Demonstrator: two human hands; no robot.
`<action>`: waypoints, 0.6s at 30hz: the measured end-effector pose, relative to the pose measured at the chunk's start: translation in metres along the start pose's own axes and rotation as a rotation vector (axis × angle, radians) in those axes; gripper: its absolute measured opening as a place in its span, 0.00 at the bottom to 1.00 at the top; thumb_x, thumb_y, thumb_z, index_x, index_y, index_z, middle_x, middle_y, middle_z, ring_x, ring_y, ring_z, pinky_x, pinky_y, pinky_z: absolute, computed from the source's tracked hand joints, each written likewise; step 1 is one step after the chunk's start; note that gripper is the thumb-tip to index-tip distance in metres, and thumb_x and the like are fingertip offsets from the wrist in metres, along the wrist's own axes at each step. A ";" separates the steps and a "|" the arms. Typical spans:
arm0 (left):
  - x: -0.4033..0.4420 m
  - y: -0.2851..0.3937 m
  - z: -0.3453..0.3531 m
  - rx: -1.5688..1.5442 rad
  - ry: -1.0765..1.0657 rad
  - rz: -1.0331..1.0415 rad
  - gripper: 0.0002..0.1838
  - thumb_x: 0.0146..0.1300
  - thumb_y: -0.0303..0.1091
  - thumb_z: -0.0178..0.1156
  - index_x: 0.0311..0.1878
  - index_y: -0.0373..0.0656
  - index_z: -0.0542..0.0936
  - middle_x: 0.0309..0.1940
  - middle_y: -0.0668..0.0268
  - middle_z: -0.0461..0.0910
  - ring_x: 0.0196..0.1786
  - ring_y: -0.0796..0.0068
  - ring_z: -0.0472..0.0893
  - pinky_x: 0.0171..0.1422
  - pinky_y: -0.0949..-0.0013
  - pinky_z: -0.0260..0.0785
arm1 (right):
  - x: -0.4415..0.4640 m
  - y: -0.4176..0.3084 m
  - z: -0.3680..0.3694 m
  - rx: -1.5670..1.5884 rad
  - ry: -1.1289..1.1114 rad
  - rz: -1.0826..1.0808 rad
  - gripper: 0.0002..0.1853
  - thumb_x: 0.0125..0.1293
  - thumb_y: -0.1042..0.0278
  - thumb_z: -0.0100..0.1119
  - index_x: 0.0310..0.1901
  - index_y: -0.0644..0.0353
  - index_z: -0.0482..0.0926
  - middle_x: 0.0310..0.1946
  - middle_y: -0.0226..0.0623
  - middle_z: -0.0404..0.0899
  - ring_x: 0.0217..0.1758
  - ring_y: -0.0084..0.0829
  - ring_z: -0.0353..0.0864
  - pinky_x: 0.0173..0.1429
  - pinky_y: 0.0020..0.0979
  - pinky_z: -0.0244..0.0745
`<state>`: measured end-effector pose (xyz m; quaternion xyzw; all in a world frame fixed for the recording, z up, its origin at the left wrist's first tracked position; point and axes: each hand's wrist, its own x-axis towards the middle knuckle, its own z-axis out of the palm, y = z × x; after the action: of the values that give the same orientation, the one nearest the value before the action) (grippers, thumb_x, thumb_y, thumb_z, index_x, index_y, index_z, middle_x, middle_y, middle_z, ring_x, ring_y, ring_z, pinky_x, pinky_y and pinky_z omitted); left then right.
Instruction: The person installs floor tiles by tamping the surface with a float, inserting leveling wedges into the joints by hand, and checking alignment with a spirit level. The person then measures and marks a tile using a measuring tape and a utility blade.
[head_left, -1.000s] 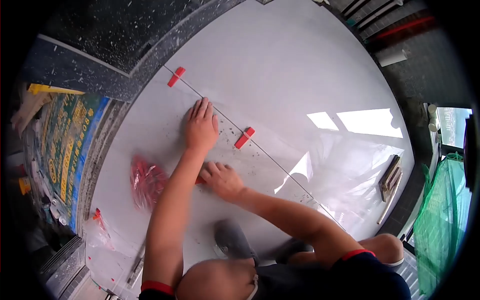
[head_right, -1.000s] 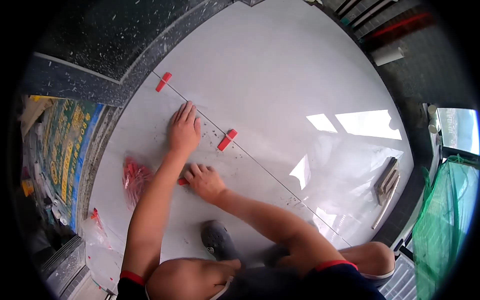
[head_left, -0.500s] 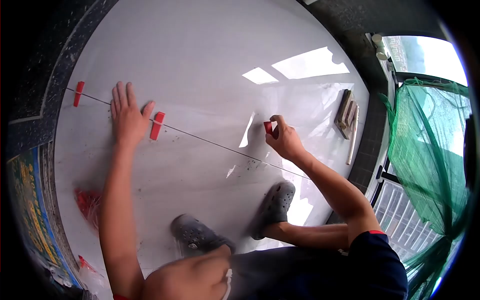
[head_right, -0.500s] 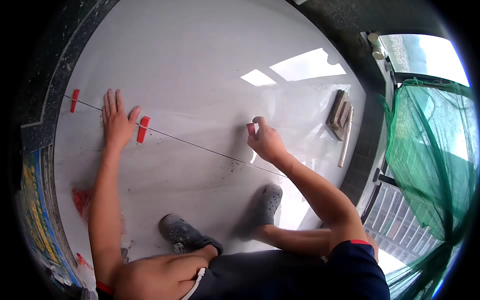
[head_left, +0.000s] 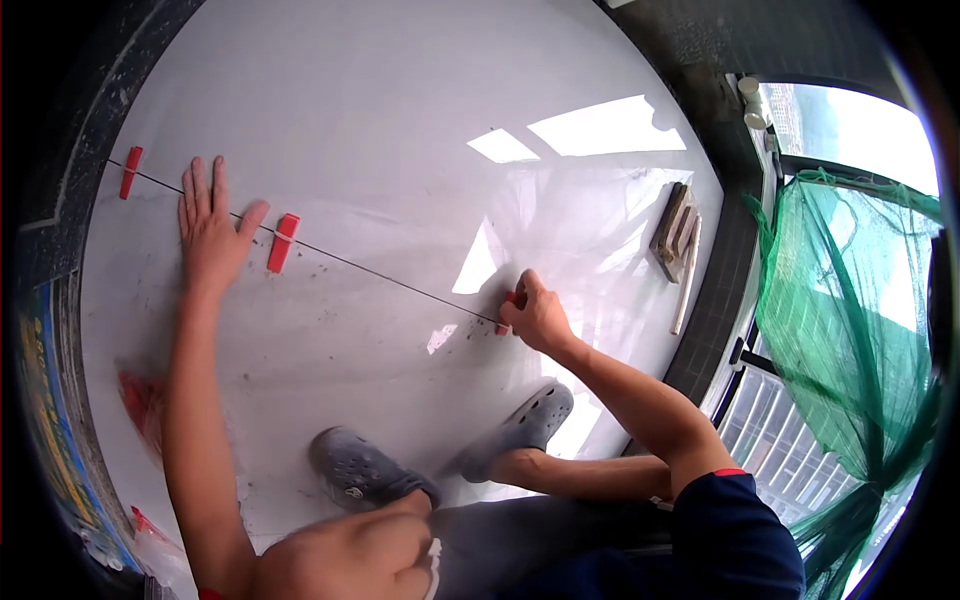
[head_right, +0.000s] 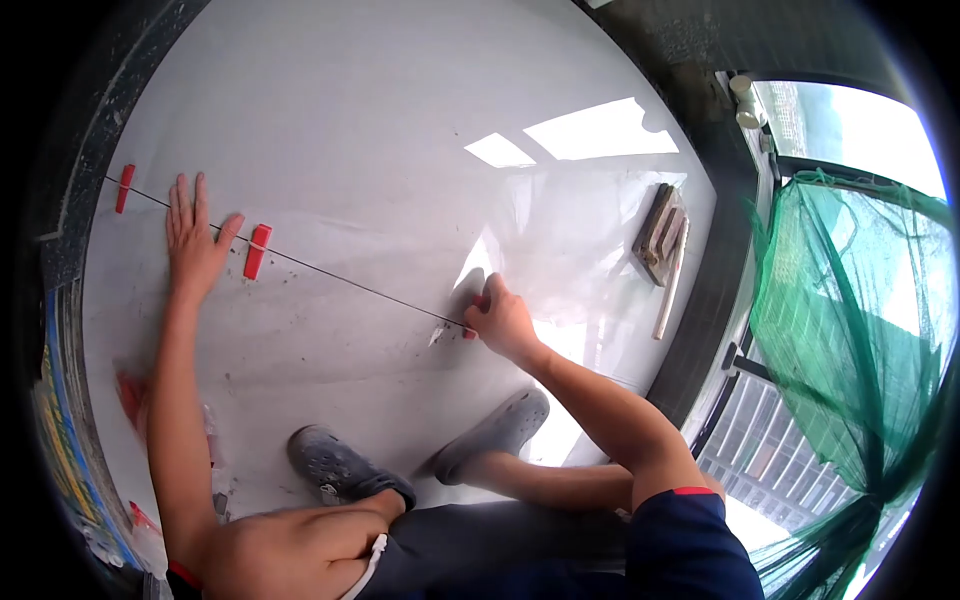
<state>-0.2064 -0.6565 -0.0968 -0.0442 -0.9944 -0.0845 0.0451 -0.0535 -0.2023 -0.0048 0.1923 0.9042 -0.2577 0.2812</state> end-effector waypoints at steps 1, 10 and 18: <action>-0.002 0.000 -0.001 0.000 -0.011 -0.003 0.49 0.73 0.63 0.57 0.86 0.48 0.50 0.86 0.49 0.45 0.88 0.47 0.44 0.88 0.46 0.39 | -0.001 0.000 0.001 0.038 -0.080 0.131 0.14 0.67 0.65 0.60 0.46 0.65 0.69 0.34 0.51 0.87 0.36 0.50 0.88 0.44 0.45 0.82; -0.039 -0.012 -0.077 -0.467 -0.040 -0.190 0.31 0.75 0.49 0.63 0.69 0.32 0.76 0.68 0.44 0.77 0.71 0.51 0.77 0.77 0.55 0.66 | 0.007 0.014 -0.039 -0.754 -0.309 -0.295 0.36 0.66 0.32 0.66 0.55 0.62 0.76 0.50 0.51 0.82 0.52 0.52 0.87 0.55 0.50 0.82; -0.222 0.025 -0.219 -0.926 -0.554 -0.528 0.12 0.77 0.31 0.57 0.54 0.33 0.83 0.48 0.56 0.86 0.53 0.66 0.85 0.60 0.64 0.75 | 0.013 -0.030 -0.037 -0.690 -0.500 -0.398 0.17 0.66 0.39 0.68 0.41 0.41 0.93 0.36 0.30 0.91 0.42 0.35 0.90 0.55 0.37 0.81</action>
<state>0.0346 -0.6871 0.1007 0.1689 -0.8063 -0.5026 -0.2624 -0.0936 -0.2016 0.0240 -0.1576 0.8610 -0.0297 0.4827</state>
